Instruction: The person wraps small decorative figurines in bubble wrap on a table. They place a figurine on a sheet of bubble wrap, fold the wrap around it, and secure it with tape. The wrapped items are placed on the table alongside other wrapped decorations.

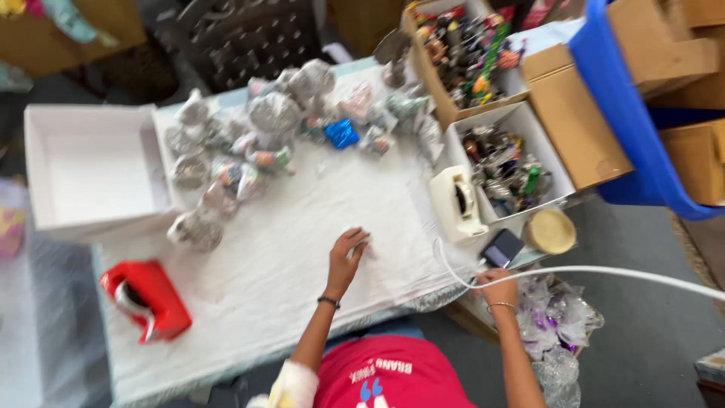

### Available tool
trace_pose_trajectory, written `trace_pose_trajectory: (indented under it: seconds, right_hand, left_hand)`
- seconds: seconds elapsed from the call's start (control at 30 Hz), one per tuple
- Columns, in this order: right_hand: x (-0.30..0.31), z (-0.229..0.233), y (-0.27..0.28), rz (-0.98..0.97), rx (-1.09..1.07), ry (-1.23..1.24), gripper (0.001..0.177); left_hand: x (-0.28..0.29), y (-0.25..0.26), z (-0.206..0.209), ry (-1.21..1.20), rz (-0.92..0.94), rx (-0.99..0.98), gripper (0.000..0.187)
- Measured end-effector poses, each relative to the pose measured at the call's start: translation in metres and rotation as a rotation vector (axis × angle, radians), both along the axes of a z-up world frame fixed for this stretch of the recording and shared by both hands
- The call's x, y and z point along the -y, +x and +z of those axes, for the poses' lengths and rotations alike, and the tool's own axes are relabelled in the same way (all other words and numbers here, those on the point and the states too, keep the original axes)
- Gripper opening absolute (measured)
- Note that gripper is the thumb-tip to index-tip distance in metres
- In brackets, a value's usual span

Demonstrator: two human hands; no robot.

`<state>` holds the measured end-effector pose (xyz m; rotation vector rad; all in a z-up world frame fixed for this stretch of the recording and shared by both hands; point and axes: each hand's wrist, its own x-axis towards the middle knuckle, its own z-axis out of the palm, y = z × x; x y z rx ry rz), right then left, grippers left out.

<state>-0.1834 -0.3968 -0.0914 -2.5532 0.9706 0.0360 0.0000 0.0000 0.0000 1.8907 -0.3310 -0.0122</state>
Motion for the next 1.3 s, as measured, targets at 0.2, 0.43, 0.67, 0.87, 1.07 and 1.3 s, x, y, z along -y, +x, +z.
trace_pose_trajectory:
  seconds: [0.2, 0.43, 0.67, 0.87, 1.07, 1.3]
  right_hand:
    - [-0.166, 0.038, 0.047, 0.256, 0.236, 1.002, 0.027]
    - [-0.237, 0.054, 0.161, 0.199, 0.405, 1.031, 0.051]
    - [-0.247, 0.133, 0.16, 0.045, 0.0, 0.357, 0.078]
    - [-0.216, 0.004, 0.118, 0.4, 0.429, 0.336, 0.041]
    - [-0.201, -0.012, 0.094, 0.243, 0.411, 0.635, 0.032]
    - [-0.21, 0.018, 0.1, 0.08, 0.313, 0.681, 0.038]
  left_hand:
    - [-0.003, -0.004, 0.02, -0.092, -0.07, -0.042, 0.029]
    - [-0.015, -0.009, 0.024, -0.124, -0.187, -0.071, 0.054]
    - [-0.019, -0.004, 0.016, -0.254, -0.119, -0.242, 0.044]
    - [-0.011, -0.009, 0.029, -0.029, 0.005, 0.015, 0.031]
    - [-0.038, 0.009, 0.01, -0.097, 0.244, 0.027, 0.029]
    - [-0.109, 0.063, -0.084, 0.365, 0.461, -0.072, 0.054]
